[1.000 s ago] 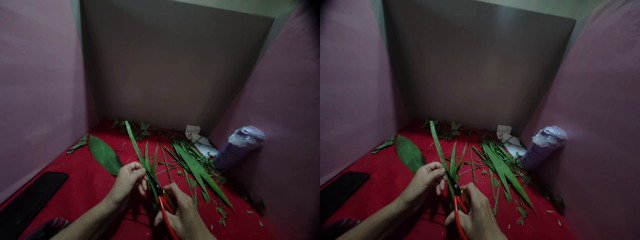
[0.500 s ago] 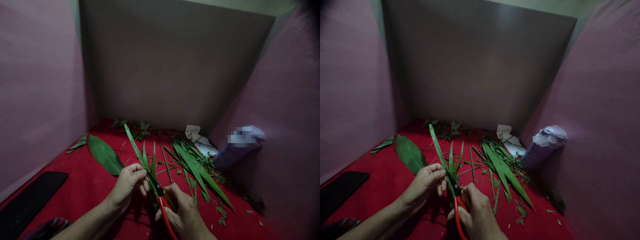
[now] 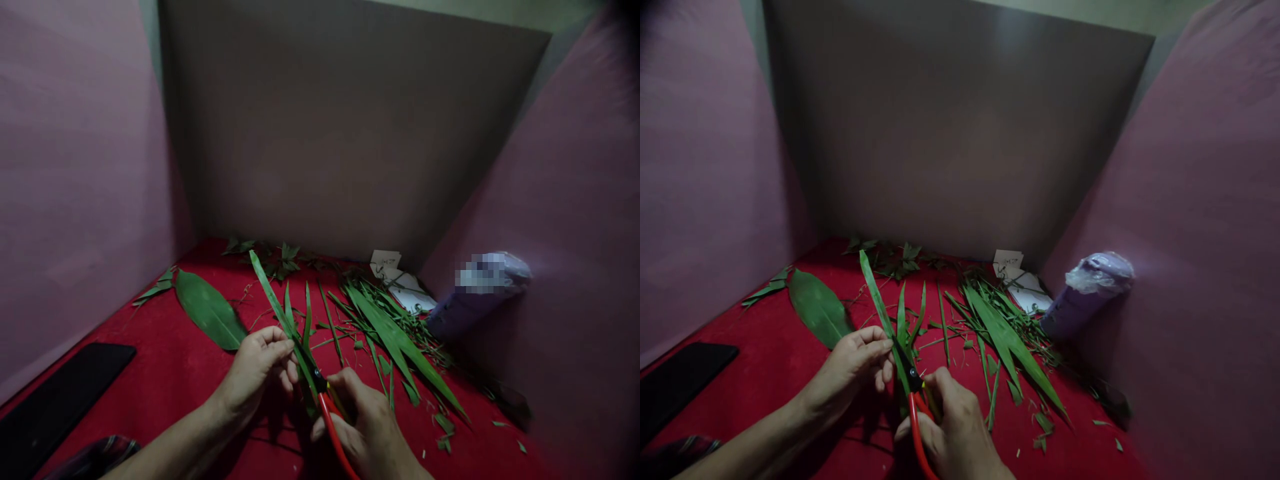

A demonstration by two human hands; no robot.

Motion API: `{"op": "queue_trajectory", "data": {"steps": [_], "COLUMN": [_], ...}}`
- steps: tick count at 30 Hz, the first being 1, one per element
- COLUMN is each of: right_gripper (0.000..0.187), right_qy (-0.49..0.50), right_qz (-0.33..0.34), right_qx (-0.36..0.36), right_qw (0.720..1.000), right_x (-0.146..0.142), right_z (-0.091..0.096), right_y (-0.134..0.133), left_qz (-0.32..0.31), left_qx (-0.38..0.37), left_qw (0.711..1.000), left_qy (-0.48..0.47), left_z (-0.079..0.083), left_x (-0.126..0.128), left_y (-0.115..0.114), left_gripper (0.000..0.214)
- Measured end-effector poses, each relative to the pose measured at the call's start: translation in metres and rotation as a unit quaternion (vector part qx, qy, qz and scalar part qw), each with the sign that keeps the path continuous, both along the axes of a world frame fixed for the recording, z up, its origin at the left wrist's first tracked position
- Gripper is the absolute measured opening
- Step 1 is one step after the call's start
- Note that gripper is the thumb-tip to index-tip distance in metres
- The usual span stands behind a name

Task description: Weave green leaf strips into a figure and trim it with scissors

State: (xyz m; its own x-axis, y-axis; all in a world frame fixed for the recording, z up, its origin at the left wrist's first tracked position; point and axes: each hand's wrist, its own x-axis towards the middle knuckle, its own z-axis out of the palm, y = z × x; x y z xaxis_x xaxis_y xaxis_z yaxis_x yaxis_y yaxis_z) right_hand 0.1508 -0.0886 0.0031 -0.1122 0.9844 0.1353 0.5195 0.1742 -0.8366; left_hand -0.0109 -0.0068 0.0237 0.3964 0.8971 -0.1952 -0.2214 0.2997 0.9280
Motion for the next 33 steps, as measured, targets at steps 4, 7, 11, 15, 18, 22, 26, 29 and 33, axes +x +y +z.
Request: {"op": "queue_trajectory", "data": {"steps": [4, 7, 11, 15, 18, 22, 26, 29, 33], "right_gripper": [0.027, 0.034, 0.031, 0.021, 0.017, 0.01, 0.008, 0.007, 0.005], "right_qy": [-0.041, -0.054, -0.054, -0.032, -0.002, 0.04, 0.044, 0.034, 0.014], "right_qz": [-0.041, -0.049, -0.046, -0.026, -0.003, 0.032, 0.049, 0.055, 0.044], "right_qx": [0.011, 0.012, 0.004, 0.012, 0.015, 0.006, 0.009, 0.026, 0.054], "right_qw": [0.998, 0.997, 0.997, 0.999, 1.0, 0.999, 0.998, 0.998, 0.998], "right_x": [-0.002, -0.003, -0.004, -0.003, -0.002, 0.0, -0.001, -0.002, 0.0], "right_z": [0.005, 0.007, 0.007, 0.0, -0.004, -0.002, 0.003, 0.003, -0.004], "right_y": [0.0, 0.001, 0.001, 0.001, 0.001, 0.001, 0.002, 0.002, 0.003], "left_qz": [-0.009, -0.025, -0.034, -0.036, -0.038, -0.037, -0.042, -0.044, -0.036], "left_qx": [0.005, 0.009, 0.013, 0.016, 0.014, 0.013, 0.014, 0.021, 0.022], "left_qw": [1.0, 1.0, 0.999, 0.999, 0.999, 0.999, 0.999, 0.999, 0.999], "left_qy": [0.01, 0.011, 0.01, 0.005, 0.0, -0.001, -0.005, -0.006, 0.0], "left_z": [0.0, -0.003, -0.004, -0.004, -0.004, -0.003, -0.003, -0.003, -0.001], "left_x": [0.001, 0.001, 0.001, 0.001, 0.002, 0.003, 0.004, 0.003, 0.001], "left_y": [-0.001, -0.002, -0.003, -0.004, -0.004, -0.005, -0.005, -0.005, -0.004], "left_gripper": [0.017, 0.016, 0.016, 0.016, 0.016, 0.015, 0.015, 0.016, 0.015]}}
